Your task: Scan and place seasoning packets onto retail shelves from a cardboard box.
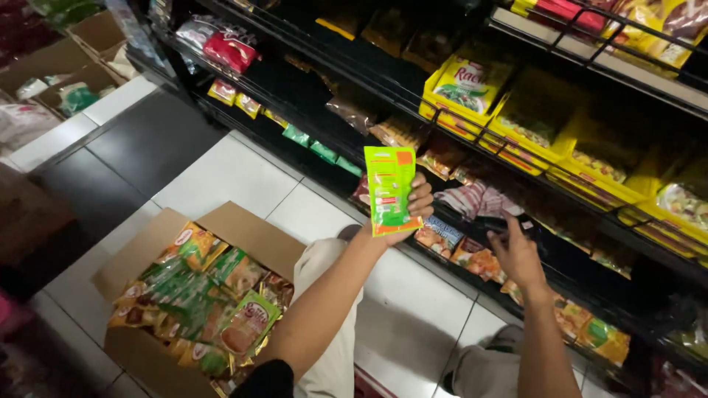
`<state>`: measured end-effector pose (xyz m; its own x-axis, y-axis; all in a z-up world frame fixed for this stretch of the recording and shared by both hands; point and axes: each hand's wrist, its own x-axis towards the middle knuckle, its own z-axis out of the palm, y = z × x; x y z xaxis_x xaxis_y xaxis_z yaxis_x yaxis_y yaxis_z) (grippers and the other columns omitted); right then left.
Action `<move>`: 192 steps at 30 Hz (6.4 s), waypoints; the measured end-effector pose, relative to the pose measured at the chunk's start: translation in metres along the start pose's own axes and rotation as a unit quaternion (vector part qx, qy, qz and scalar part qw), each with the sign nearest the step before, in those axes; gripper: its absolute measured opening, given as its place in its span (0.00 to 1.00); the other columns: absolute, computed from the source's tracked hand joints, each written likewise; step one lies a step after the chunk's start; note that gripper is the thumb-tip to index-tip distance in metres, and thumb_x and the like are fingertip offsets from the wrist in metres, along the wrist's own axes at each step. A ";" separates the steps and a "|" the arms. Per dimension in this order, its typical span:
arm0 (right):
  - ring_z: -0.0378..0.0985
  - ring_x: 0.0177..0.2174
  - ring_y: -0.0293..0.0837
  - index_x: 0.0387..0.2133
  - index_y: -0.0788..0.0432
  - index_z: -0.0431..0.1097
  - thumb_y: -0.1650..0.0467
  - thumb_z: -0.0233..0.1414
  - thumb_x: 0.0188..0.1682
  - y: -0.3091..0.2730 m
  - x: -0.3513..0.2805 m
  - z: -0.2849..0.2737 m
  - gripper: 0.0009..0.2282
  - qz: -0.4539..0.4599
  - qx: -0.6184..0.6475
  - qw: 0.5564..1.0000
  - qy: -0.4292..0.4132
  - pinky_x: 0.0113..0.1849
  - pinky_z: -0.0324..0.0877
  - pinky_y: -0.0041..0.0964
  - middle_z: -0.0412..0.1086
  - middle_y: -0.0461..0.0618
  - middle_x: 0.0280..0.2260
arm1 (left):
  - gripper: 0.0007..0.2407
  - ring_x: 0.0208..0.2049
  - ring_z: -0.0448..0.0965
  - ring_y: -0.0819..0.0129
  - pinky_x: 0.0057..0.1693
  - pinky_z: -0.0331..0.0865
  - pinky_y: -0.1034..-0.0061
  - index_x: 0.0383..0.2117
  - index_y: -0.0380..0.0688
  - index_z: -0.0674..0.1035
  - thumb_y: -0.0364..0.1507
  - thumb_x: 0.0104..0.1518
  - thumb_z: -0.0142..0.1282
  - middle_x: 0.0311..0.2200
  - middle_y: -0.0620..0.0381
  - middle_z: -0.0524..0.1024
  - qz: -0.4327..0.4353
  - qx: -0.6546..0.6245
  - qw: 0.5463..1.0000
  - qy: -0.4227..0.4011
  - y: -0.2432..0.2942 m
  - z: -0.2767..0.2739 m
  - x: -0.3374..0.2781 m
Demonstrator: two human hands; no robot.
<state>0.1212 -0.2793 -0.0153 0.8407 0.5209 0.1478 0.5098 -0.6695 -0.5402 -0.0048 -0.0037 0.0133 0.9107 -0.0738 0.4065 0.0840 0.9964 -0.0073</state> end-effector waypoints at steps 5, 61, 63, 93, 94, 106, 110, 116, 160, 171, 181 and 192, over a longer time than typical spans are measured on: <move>0.77 0.46 0.67 0.67 0.41 0.54 0.54 0.48 0.51 0.003 0.015 0.007 0.29 0.119 -0.093 0.984 -0.089 0.48 0.70 0.59 0.74 0.67 0.46 | 0.09 0.24 0.57 0.75 0.34 0.57 0.81 0.31 0.44 0.65 0.34 0.67 0.45 0.24 0.63 0.56 0.018 0.010 1.000 -0.004 0.003 0.017 0.004; 0.74 0.43 0.49 0.54 0.55 0.54 0.69 0.58 0.46 -0.095 -0.135 -0.024 0.25 0.052 0.635 0.769 -0.050 0.48 0.71 0.43 0.68 0.61 0.46 | 0.10 0.24 0.56 0.74 0.35 0.57 0.79 0.28 0.45 0.65 0.33 0.66 0.44 0.23 0.62 0.56 0.016 0.033 0.998 -0.044 0.009 0.042 0.019; 0.75 0.38 0.51 0.49 0.51 0.46 0.73 0.61 0.42 -0.118 -0.138 -0.020 0.29 0.047 0.637 0.768 -0.038 0.40 0.71 0.46 0.67 0.61 0.46 | 0.11 0.24 0.57 0.73 0.35 0.57 0.79 0.28 0.45 0.65 0.34 0.68 0.44 0.23 0.62 0.56 -0.001 0.053 0.998 -0.042 0.007 0.043 0.020; 0.62 0.21 0.34 0.39 0.63 0.68 0.71 0.57 0.48 -0.124 -0.158 0.006 0.10 0.083 0.527 0.837 -0.120 0.23 0.58 0.30 0.65 0.44 0.23 | 0.13 0.23 0.61 0.73 0.33 0.61 0.77 0.28 0.44 0.67 0.38 0.66 0.50 0.21 0.62 0.59 -0.075 0.143 0.984 -0.078 -0.005 -0.036 0.036; 0.62 0.21 0.34 0.39 0.63 0.68 0.71 0.57 0.48 -0.120 -0.158 0.010 0.10 0.083 0.528 0.837 -0.118 0.23 0.58 0.30 0.65 0.44 0.23 | 0.13 0.23 0.61 0.73 0.33 0.61 0.77 0.28 0.44 0.67 0.38 0.66 0.50 0.21 0.62 0.59 -0.077 0.144 0.983 -0.079 -0.005 -0.034 0.037; 0.63 0.20 0.34 0.42 0.64 0.67 0.70 0.56 0.49 -0.118 -0.158 0.010 0.11 0.067 0.533 0.834 -0.127 0.23 0.60 0.31 0.65 0.44 0.22 | 0.11 0.22 0.58 0.75 0.31 0.56 0.81 0.29 0.46 0.67 0.36 0.68 0.47 0.22 0.64 0.57 -0.021 0.188 0.982 -0.011 -0.008 -0.026 0.027; 0.63 0.21 0.34 0.40 0.64 0.67 0.70 0.57 0.50 -0.116 -0.147 0.007 0.10 0.094 0.500 0.857 -0.082 0.22 0.59 0.31 0.64 0.43 0.22 | 0.11 0.20 0.58 0.75 0.28 0.54 0.80 0.28 0.48 0.66 0.36 0.67 0.47 0.21 0.65 0.58 -0.036 0.172 0.983 0.050 0.005 -0.090 0.022; 0.64 0.25 0.35 0.50 0.63 0.64 0.69 0.55 0.51 -0.047 -0.095 0.000 0.16 0.109 0.374 0.917 0.083 0.27 0.61 0.33 0.65 0.44 0.27 | 0.10 0.17 0.57 0.78 0.26 0.54 0.80 0.27 0.52 0.67 0.36 0.67 0.47 0.19 0.68 0.58 0.014 0.187 0.957 0.222 0.007 -0.118 0.001; 0.70 0.34 0.29 0.40 0.61 0.72 0.66 0.54 0.56 -0.007 -0.140 -0.075 0.09 -0.008 0.455 0.889 0.058 0.37 0.69 0.30 0.72 0.40 0.32 | 0.19 0.50 0.79 0.64 0.56 0.72 0.65 0.54 0.38 0.74 0.26 0.56 0.60 0.49 0.49 0.80 -0.083 0.651 0.738 0.156 -0.128 -0.121 0.013; 0.78 0.23 0.37 0.37 0.60 0.71 0.55 0.36 0.59 0.039 -0.140 -0.089 0.23 0.127 0.560 0.808 0.131 0.29 0.73 0.32 0.77 0.49 0.26 | 0.15 0.43 0.83 0.69 0.53 0.77 0.72 0.46 0.35 0.80 0.27 0.54 0.63 0.43 0.53 0.85 -0.160 0.712 0.683 -0.029 -0.231 0.155 0.152; 0.79 0.31 0.36 0.39 0.62 0.70 0.64 0.52 0.60 0.034 -0.136 -0.059 0.12 0.044 0.411 0.908 0.068 0.35 0.74 0.32 0.77 0.48 0.30 | 0.15 0.43 0.82 0.71 0.50 0.75 0.73 0.48 0.45 0.78 0.30 0.55 0.61 0.43 0.56 0.83 -0.228 0.613 0.752 -0.084 -0.348 0.240 0.295; 0.77 0.48 0.51 0.49 0.58 0.70 0.71 0.49 0.54 0.113 -0.097 0.016 0.12 -0.040 0.238 0.970 0.014 0.53 0.67 0.46 0.74 0.56 0.42 | 0.13 0.39 0.84 0.67 0.47 0.78 0.68 0.43 0.38 0.80 0.22 0.50 0.63 0.40 0.54 0.84 -0.161 0.690 0.690 -0.148 -0.419 0.200 0.407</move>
